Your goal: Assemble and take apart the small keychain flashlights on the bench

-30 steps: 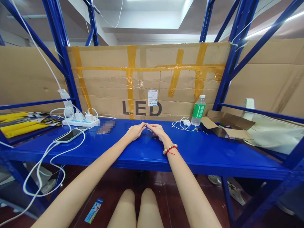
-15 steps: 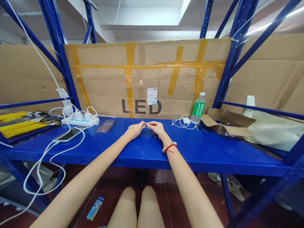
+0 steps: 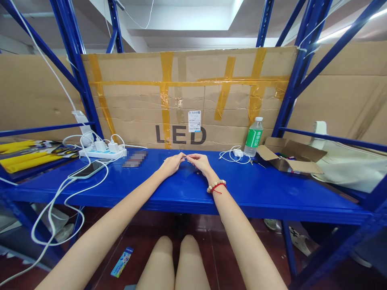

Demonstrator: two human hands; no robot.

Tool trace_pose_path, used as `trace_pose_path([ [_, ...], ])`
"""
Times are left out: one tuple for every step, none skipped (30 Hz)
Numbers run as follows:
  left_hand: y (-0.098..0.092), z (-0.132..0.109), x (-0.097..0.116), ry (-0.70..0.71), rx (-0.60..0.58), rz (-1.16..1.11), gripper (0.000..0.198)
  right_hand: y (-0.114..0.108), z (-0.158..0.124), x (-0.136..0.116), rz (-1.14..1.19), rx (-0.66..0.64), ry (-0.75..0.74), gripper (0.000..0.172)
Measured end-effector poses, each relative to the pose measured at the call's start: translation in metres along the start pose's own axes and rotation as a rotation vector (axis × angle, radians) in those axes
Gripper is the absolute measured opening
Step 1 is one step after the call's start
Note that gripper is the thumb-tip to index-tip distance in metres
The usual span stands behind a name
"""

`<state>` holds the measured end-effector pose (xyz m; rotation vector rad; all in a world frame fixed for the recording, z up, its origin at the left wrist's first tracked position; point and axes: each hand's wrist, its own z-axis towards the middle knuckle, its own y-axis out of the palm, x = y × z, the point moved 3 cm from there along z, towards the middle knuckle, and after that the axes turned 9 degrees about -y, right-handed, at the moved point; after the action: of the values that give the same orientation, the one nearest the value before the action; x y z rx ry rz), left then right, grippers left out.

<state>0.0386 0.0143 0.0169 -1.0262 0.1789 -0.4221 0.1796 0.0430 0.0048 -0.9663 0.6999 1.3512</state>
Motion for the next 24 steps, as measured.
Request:
trace_pose_path([
  [-0.0002, -0.0002, -0.0002, 0.005, 0.009, -0.005, 0.020, -0.0003, 0.0000, -0.0010, -0.009, -0.001, -0.004, 0.042],
  [-0.0003, -0.0004, -0.0005, 0.009, 0.017, -0.010, 0.020, -0.0007, -0.0001, -0.0021, -0.018, -0.002, -0.008, 0.042],
  [-0.0004, -0.0005, -0.0007, 0.015, 0.025, -0.015, 0.020, -0.0011, -0.0004, -0.0035, -0.027, -0.004, -0.012, 0.042],
  [-0.0005, -0.0006, -0.0008, 0.021, 0.032, -0.019, 0.019, -0.0014, -0.0008, -0.0048, -0.035, -0.006, -0.015, 0.043],
  [-0.0006, -0.0006, -0.0010, 0.027, 0.039, -0.022, 0.019, -0.0017, -0.0013, -0.0061, -0.043, -0.007, -0.018, 0.043],
  [-0.0007, -0.0005, -0.0011, 0.031, 0.045, -0.024, 0.019, -0.0019, -0.0017, -0.0072, -0.049, -0.008, -0.020, 0.043],
  [-0.0008, -0.0004, -0.0012, 0.035, 0.052, -0.025, 0.019, -0.0020, -0.0022, -0.0081, -0.054, -0.009, -0.022, 0.043],
  [-0.0010, -0.0003, -0.0013, 0.037, 0.058, -0.025, 0.019, -0.0021, -0.0025, -0.0087, -0.057, -0.009, -0.022, 0.044],
  [-0.0011, -0.0002, -0.0014, 0.037, 0.065, -0.024, 0.020, -0.0020, -0.0027, -0.0092, -0.059, -0.008, -0.022, 0.044],
  [-0.0012, -0.0001, -0.0016, 0.036, 0.071, -0.023, 0.020, -0.0019, -0.0028, -0.0094, -0.059, -0.007, -0.021, 0.044],
  [-0.0011, 0.0000, -0.0018, 0.036, 0.076, -0.023, 0.021, -0.0018, -0.0027, -0.0095, -0.058, -0.006, -0.020, 0.044],
  [-0.0009, 0.0000, -0.0020, 0.036, 0.080, -0.022, 0.023, -0.0016, -0.0026, -0.0096, -0.055, -0.005, -0.018, 0.044],
  [-0.0005, 0.0000, -0.0023, 0.038, 0.083, -0.022, 0.024, -0.0015, -0.0025, -0.0095, -0.051, -0.004, -0.015, 0.043],
  [0.0001, 0.0001, -0.0026, 0.040, 0.084, -0.022, 0.026, -0.0014, -0.0024, -0.0095, -0.047, -0.003, -0.012, 0.043],
  [0.0009, 0.0002, -0.0031, 0.043, 0.085, -0.023, 0.027, -0.0013, -0.0023, -0.0094, -0.042, -0.003, -0.009, 0.042],
  [0.0018, 0.0003, -0.0036, 0.043, 0.086, -0.024, 0.028, -0.0013, -0.0023, -0.0094, -0.037, -0.003, -0.005, 0.042],
  [0.0027, 0.0005, -0.0042, 0.042, 0.086, -0.025, 0.028, -0.0011, -0.0023, -0.0092, -0.032, -0.003, -0.001, 0.042],
  [0.0035, 0.0008, -0.0049, 0.037, 0.085, -0.027, 0.028, -0.0009, -0.0023, -0.0090, -0.026, -0.003, 0.003, 0.042],
  [0.0042, 0.0011, -0.0054, 0.029, 0.085, -0.031, 0.027, -0.0005, -0.0022, -0.0088, -0.020, -0.004, 0.008, 0.042],
  [0.0047, 0.0014, -0.0058, 0.020, 0.084, -0.036, 0.027, 0.0000, -0.0022, -0.0084, -0.013, -0.006, 0.013, 0.042],
  [0.0049, 0.0017, -0.0059, 0.012, 0.084, -0.043, 0.026, 0.0006, -0.0021, -0.0080, -0.005, -0.007, 0.016, 0.043],
  [0.0049, 0.0020, -0.0056, 0.005, 0.082, -0.051, 0.026, 0.0012, -0.0019, -0.0076, 0.005, -0.007, 0.019, 0.044],
  [0.0048, 0.0023, -0.0048, -0.001, 0.080, -0.062, 0.026, 0.0019, -0.0016, -0.0072, 0.016, -0.006, 0.020, 0.044],
  [0.0045, 0.0025, -0.0037, -0.004, 0.078, -0.073, 0.027, 0.0023, -0.0014, -0.0069, 0.028, -0.003, 0.019, 0.045],
])
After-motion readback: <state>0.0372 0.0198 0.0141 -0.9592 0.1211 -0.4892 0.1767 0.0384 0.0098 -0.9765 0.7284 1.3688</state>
